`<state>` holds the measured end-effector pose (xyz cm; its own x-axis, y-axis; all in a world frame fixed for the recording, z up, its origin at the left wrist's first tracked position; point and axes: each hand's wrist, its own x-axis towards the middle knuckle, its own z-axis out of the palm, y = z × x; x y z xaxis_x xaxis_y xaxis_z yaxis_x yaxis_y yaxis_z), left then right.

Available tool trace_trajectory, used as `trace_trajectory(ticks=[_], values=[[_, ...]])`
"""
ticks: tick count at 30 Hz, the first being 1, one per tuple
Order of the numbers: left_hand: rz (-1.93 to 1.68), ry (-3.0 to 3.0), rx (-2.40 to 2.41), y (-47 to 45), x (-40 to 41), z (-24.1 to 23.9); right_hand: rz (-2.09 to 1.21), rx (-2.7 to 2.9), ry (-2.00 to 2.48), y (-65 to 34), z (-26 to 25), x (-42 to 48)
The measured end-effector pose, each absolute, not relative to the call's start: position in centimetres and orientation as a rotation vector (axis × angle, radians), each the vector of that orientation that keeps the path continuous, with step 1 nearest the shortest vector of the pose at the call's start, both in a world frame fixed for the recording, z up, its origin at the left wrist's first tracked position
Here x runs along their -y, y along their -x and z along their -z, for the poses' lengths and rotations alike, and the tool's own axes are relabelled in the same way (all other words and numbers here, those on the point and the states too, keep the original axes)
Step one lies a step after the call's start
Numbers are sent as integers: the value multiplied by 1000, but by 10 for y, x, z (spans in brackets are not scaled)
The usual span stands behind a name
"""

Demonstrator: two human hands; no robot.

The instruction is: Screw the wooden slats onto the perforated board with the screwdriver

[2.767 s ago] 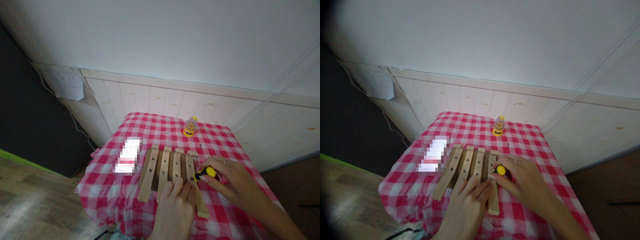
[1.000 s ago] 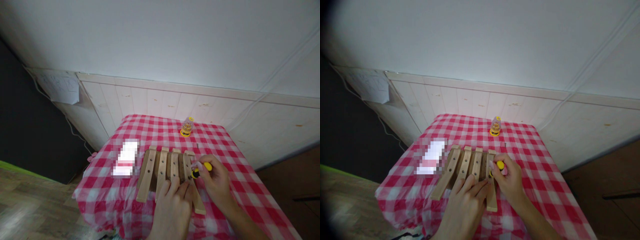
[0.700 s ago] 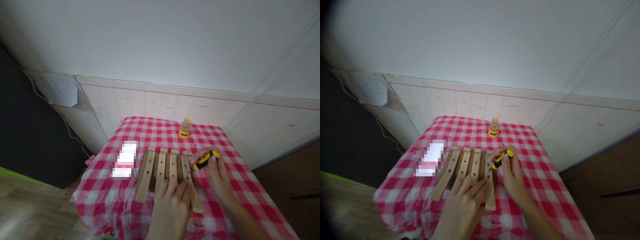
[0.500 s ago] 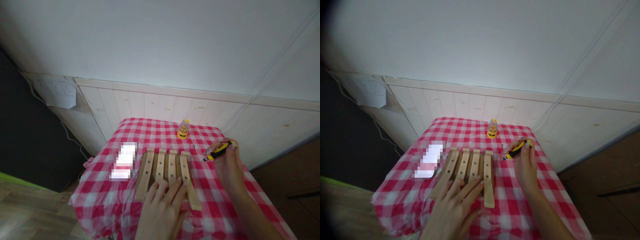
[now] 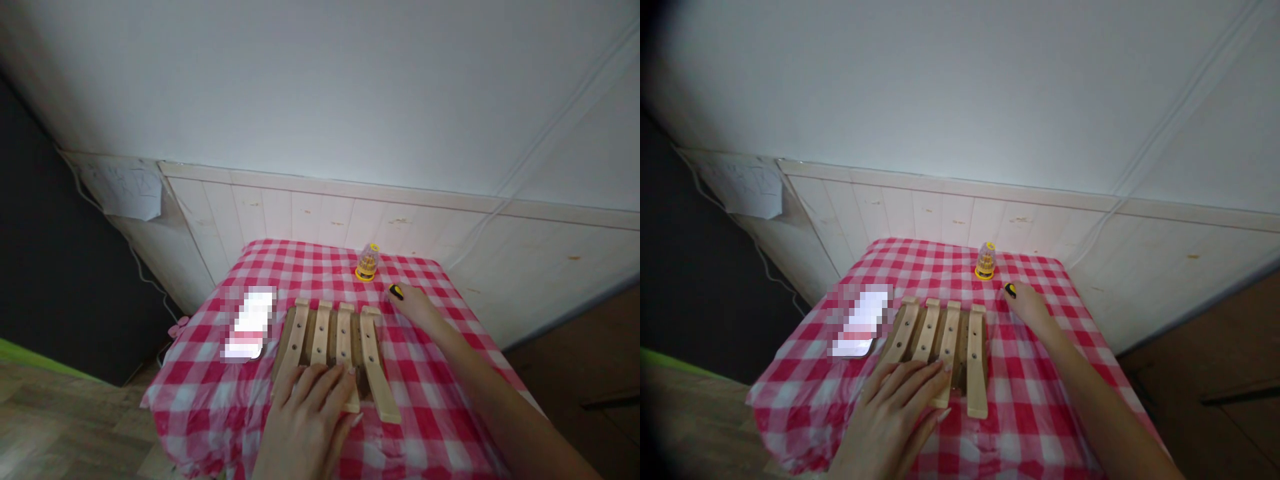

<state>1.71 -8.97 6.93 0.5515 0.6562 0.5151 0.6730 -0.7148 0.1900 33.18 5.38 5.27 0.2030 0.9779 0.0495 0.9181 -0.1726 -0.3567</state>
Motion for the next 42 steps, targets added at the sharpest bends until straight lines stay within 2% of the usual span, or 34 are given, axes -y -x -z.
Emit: trace_trajectory(ticks=[10, 18, 22, 26, 30, 42], values=[[939, 2673, 1144, -19, 90, -72, -266, 1869, 2336, -325, -49, -63], [898, 2762, 1090, -34, 90, -76, -324, 1837, 1989, -324, -70, -38], [878, 2792, 1223, -51, 85, -80, -399, 1824, 1779, -313, -84, -6], [655, 2936, 1289, -68, 78, -81, -513, 1710, 1529, -298, -94, 24], [487, 3030, 1346, -79, 74, -81, -543, 1726, 1482, -285, -92, 39], [430, 3091, 1369, -83, 65, -95, -399, 1946, 1450, -272, -76, 38]])
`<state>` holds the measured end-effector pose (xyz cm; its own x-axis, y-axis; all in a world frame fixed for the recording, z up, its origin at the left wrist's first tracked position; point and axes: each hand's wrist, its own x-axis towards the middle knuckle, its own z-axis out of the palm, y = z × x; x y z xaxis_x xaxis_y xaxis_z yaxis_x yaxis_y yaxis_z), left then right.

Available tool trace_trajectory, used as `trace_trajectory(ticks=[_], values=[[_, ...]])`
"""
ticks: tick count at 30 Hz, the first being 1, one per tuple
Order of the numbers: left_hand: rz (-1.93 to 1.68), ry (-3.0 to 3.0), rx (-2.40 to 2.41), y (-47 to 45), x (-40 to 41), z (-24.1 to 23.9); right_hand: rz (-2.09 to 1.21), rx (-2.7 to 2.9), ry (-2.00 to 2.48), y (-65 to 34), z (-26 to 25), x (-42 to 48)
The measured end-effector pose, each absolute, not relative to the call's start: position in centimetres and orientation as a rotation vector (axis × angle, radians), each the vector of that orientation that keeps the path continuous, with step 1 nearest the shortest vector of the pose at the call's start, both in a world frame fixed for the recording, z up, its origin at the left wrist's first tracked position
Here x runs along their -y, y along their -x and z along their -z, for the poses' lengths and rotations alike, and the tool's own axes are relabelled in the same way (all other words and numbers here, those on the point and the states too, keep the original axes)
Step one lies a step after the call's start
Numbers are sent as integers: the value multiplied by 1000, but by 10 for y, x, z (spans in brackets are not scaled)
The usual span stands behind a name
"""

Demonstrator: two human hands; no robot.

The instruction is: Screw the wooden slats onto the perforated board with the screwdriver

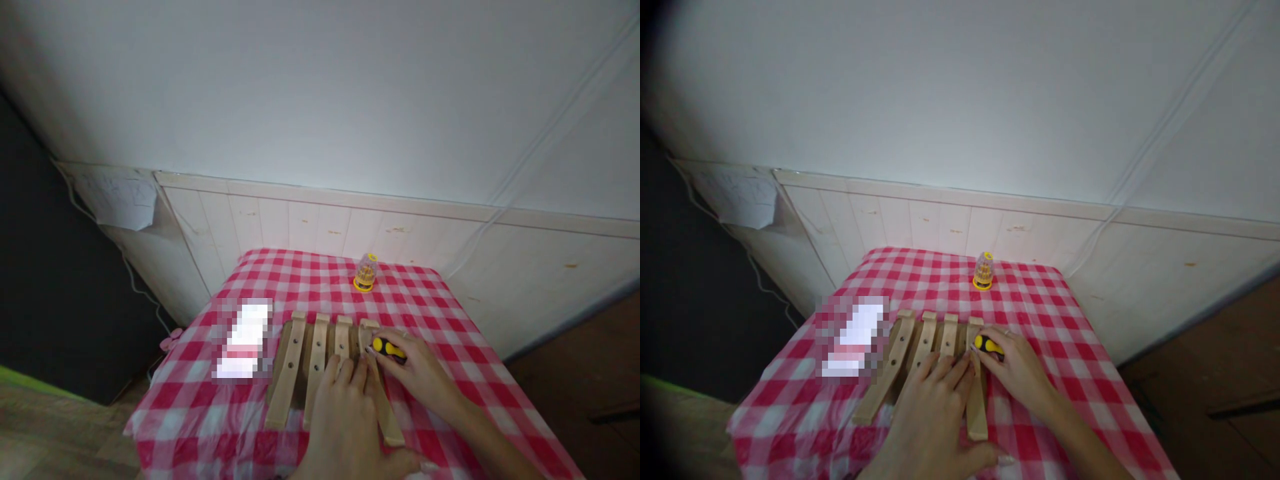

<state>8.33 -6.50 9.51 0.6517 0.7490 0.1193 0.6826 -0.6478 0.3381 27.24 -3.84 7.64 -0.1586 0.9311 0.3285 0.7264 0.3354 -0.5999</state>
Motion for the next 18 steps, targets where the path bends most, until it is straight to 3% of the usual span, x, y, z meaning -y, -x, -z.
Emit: trace_trajectory(ticks=[18], values=[[-373, -2637, -1243, -99, 71, -75, -280, 2070, 1500, -281, -58, 30]])
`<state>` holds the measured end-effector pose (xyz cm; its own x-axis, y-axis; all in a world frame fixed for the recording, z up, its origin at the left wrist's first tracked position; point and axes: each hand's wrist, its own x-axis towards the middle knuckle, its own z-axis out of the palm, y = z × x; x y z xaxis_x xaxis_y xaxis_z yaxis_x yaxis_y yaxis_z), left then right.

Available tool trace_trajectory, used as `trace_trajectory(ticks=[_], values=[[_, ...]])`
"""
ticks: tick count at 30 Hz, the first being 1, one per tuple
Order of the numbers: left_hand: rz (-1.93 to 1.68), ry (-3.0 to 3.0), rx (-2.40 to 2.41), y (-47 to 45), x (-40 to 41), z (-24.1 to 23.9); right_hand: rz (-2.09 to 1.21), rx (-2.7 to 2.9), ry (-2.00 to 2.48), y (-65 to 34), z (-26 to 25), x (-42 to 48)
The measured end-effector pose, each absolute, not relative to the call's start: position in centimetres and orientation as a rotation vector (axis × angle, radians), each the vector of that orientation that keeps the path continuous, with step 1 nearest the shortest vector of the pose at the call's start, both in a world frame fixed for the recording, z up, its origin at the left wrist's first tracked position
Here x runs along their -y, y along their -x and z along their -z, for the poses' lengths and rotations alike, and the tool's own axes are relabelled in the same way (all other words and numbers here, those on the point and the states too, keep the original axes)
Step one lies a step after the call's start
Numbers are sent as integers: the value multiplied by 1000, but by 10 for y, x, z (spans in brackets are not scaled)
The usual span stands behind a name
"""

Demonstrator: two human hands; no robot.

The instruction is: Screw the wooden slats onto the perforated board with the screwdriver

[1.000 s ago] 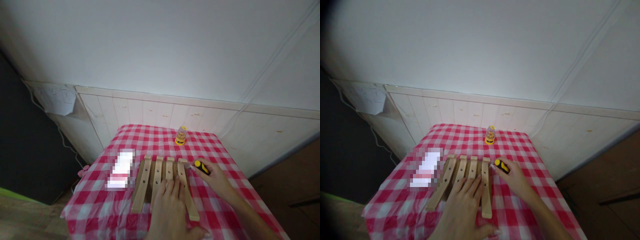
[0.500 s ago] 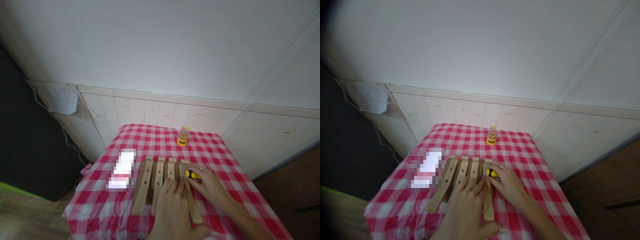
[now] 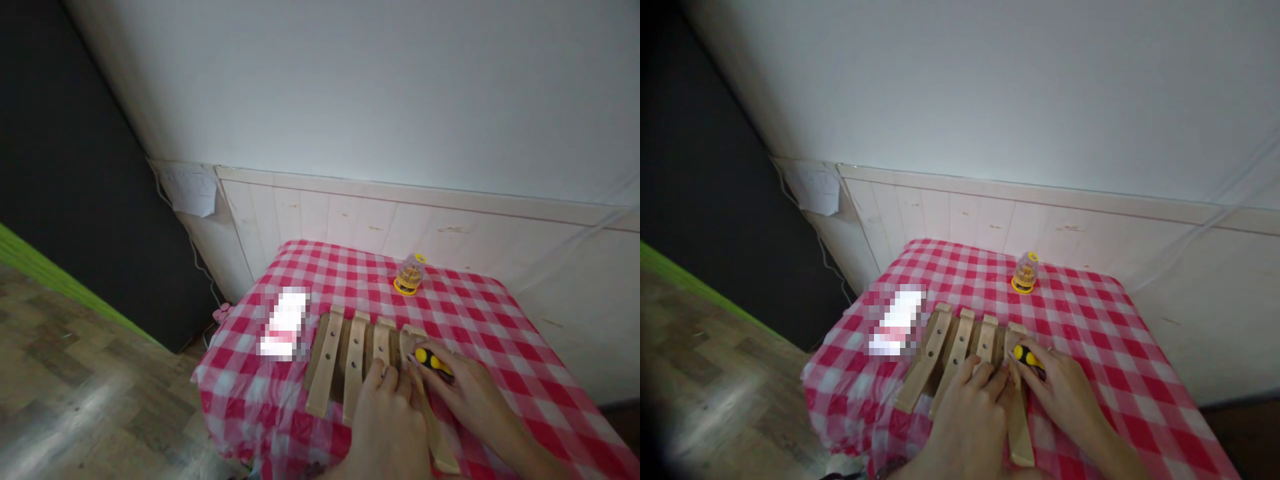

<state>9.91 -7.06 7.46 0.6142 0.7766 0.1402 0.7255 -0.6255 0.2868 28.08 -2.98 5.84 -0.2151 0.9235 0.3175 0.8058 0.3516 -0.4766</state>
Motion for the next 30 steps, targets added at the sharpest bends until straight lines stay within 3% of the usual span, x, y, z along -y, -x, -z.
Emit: trace_trajectory(ticks=[4, 13, 30], values=[[-432, -2644, -1256, -105, 69, -68, -205, 2105, 1510, -284, -53, 29], [-443, -2632, -1227, -113, 71, -46, -441, 1970, 1625, -283, -56, 31], [-206, -2486, -1130, -96, 66, -93, -177, 2107, 1656, -278, -51, 38]])
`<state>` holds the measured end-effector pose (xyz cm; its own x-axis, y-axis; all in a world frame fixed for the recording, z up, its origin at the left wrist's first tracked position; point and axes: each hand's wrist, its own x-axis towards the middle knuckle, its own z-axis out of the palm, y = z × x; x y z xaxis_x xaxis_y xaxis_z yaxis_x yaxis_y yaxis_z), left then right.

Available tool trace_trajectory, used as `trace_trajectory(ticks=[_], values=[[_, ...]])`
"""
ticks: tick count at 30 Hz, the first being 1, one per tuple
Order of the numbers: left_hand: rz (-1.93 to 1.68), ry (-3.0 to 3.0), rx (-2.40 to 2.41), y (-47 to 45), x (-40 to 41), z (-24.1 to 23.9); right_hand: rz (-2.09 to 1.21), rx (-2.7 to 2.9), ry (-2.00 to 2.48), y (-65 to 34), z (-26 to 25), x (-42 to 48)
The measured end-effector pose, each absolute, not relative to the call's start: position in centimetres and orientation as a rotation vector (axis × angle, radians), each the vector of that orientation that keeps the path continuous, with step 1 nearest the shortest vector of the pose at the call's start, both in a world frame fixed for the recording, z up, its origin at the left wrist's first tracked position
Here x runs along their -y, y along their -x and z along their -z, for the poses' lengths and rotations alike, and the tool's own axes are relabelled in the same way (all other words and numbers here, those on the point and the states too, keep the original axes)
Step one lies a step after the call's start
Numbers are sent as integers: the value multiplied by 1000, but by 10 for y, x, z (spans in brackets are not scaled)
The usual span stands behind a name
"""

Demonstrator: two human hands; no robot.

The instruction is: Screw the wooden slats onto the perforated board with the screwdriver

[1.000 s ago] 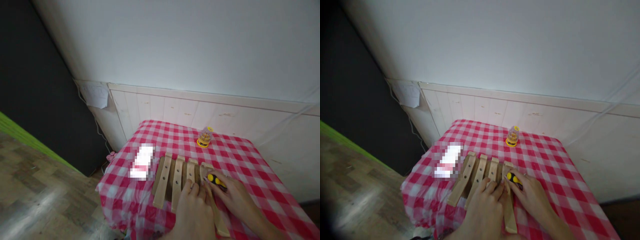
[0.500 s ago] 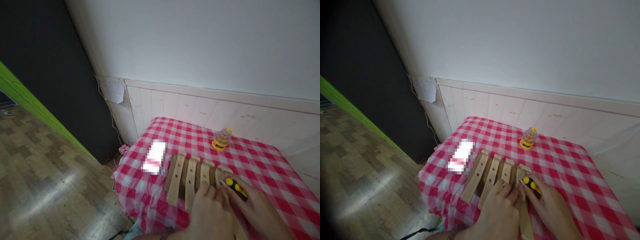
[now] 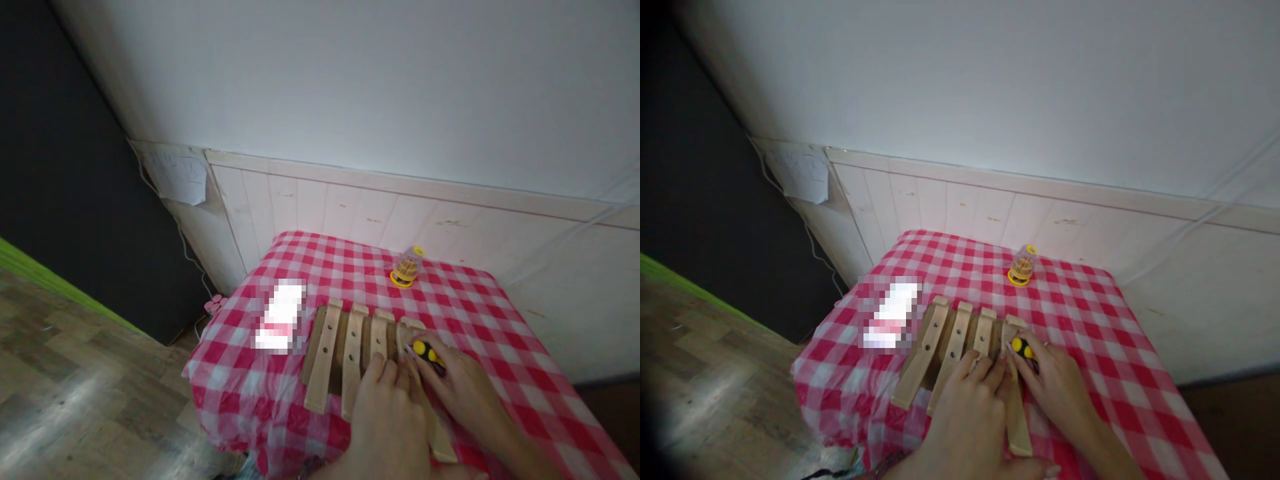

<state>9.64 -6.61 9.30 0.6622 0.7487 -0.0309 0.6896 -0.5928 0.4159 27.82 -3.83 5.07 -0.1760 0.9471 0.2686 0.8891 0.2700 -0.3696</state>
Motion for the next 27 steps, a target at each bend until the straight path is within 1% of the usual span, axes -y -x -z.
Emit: trace_trajectory(ticks=[4, 11, 14, 19, 27], values=[[-148, -2471, -1120, -93, 64, -103, -165, 2161, 1694, -273, -54, 40], [-158, -2415, -1167, -92, 66, -106, -390, 2060, 1666, -266, -71, 41], [-175, -2409, -1174, -91, 67, -106, -428, 2018, 1631, -268, -78, 42], [-155, -2420, -1166, -90, 67, -108, -338, 2068, 1623, -272, -75, 43], [-255, -2468, -1170, -90, 68, -107, -1, 2220, 1367, -274, -62, 43]])
